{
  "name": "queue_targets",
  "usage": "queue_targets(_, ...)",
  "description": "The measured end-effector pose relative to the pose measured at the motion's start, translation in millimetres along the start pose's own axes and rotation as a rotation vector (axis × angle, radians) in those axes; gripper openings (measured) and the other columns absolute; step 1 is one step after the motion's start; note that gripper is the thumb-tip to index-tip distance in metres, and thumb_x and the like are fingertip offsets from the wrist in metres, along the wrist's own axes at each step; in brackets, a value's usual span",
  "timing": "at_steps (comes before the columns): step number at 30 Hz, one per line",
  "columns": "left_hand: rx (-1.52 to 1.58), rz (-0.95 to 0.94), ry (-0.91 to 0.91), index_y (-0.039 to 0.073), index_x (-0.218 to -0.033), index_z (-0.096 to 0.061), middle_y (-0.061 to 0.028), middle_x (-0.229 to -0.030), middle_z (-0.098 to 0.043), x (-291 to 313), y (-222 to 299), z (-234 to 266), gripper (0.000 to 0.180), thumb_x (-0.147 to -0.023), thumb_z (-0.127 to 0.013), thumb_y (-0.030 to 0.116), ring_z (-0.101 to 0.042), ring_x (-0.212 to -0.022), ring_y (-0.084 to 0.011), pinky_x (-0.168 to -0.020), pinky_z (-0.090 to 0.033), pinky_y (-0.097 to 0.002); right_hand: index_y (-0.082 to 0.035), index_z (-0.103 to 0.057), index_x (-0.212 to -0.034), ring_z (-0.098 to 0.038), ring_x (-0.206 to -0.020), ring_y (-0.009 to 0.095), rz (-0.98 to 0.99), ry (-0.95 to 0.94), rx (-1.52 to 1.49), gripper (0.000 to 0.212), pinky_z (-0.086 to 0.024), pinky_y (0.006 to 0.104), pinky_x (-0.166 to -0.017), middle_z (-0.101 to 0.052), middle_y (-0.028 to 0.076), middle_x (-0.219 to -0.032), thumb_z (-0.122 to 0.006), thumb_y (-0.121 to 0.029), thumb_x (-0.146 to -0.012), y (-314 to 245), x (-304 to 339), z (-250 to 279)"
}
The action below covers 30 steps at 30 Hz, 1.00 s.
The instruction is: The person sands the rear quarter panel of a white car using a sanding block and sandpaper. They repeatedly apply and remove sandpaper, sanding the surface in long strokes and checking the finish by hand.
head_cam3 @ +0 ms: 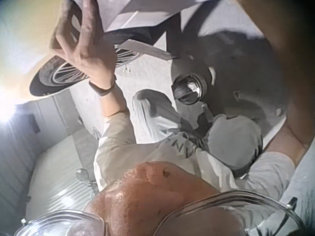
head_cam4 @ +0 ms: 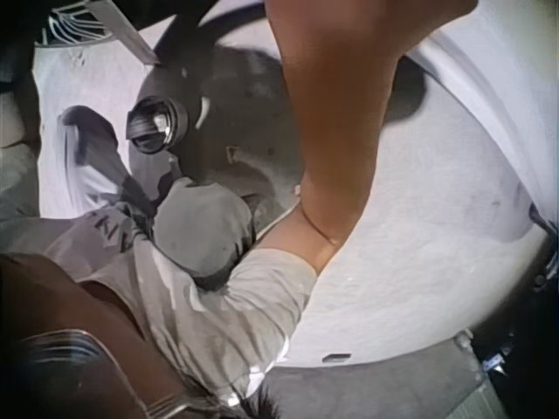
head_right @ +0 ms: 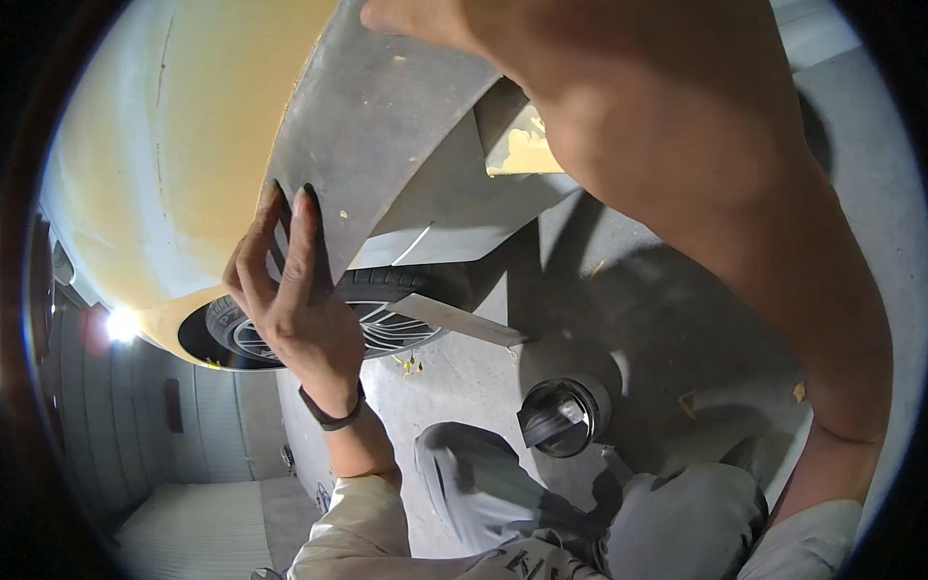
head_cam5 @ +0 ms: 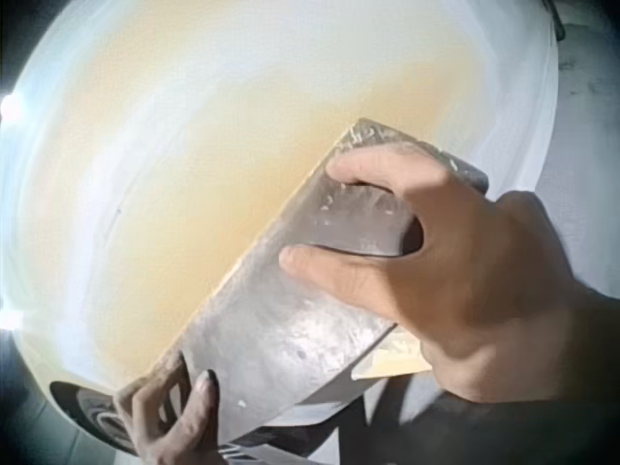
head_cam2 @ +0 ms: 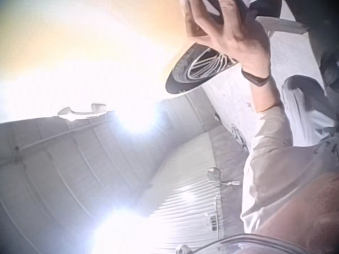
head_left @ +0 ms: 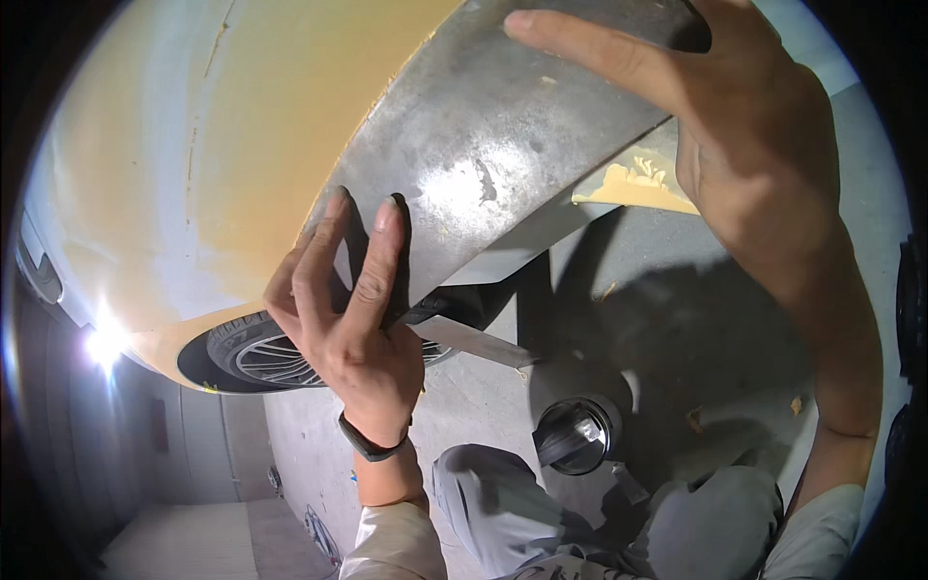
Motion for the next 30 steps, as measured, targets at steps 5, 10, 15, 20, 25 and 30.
queue_targets(5,0.019,-0.041,-0.040,0.024,-0.136,-0.078,-0.0086,-0.145,-0.069,20,16,-25,0.059,-0.089,-0.075,-0.011,-0.057,-0.128,-0.0299,-0.111,-0.047,-0.0416,-0.023,-0.083,-0.127,-0.063,-0.071,0.009,0.060,0.079,-0.185,0.053,-0.044,0.0220,-0.042,-0.062,0.013,-0.137,-0.066,0.001,-0.083,15,28,-26)
queue_targets(10,0.036,-0.047,-0.078,0.024,-0.136,-0.079,-0.0081,-0.145,-0.068,34,29,-47,0.061,-0.088,-0.075,-0.012,-0.055,-0.129,-0.0302,-0.112,-0.047,-0.0418,-0.020,-0.084,-0.126,-0.046,-0.057,0.004,0.191,-0.072,0.041,0.057,-0.038,0.0218,-0.037,-0.061,0.015,-0.140,-0.065,0.005,-0.079,13,55,-53)
queue_targets(15,0.079,-0.010,-0.111,0.026,-0.137,-0.078,-0.0081,-0.145,-0.067,41,41,-66,0.068,-0.083,-0.077,-0.016,-0.054,-0.132,-0.0301,-0.114,-0.047,-0.0421,-0.021,-0.083,-0.129,-0.042,-0.054,0.002,0.068,-0.023,-0.193,0.055,-0.034,0.0204,-0.035,-0.059,0.019,-0.143,-0.062,0.002,-0.083,41,61,-56)
queue_targets(20,0.101,-0.020,-0.083,0.026,-0.136,-0.079,-0.0082,-0.144,-0.068,39,53,-75,0.069,-0.082,-0.078,-0.016,-0.055,-0.131,-0.0291,-0.114,-0.047,-0.0420,-0.021,-0.082,-0.130,-0.041,-0.054,0.002,0.050,-0.085,-0.136,0.056,-0.035,0.0207,-0.036,-0.058,0.020,-0.146,-0.061,0.002,-0.084,54,76,-70)
queue_targets(25,0.091,-0.015,-0.124,0.026,-0.137,-0.078,-0.0072,-0.147,-0.068,38,64,-84,0.073,-0.078,-0.075,-0.017,-0.056,-0.127,-0.0289,-0.111,-0.043,-0.0411,-0.021,-0.082,-0.129,-0.042,-0.058,0.003,0.109,0.095,-0.034,0.054,-0.038,0.0209,-0.043,-0.059,0.017,-0.148,-0.061,0.003,-0.086,60,84,-69)
queue_targets(30,0.191,0.015,-0.187,0.026,-0.140,-0.076,-0.0065,-0.148,-0.066,23,81,-86,0.077,-0.077,-0.068,-0.017,-0.057,-0.124,-0.0323,-0.112,-0.042,-0.0447,-0.025,-0.077,-0.137,-0.076,-0.085,0.028,0.148,0.223,-0.148,0.075,-0.063,0.0340,-0.072,-0.059,0.014,-0.154,-0.056,0.014,-0.077,75,85,-54)
Point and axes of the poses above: each hand's wrist, its own x-axis away from the middle knuckle, its own z-axis out of the back of the hand, y = z × x, the point moved 10 cm from there along -x, towards the middle knuckle
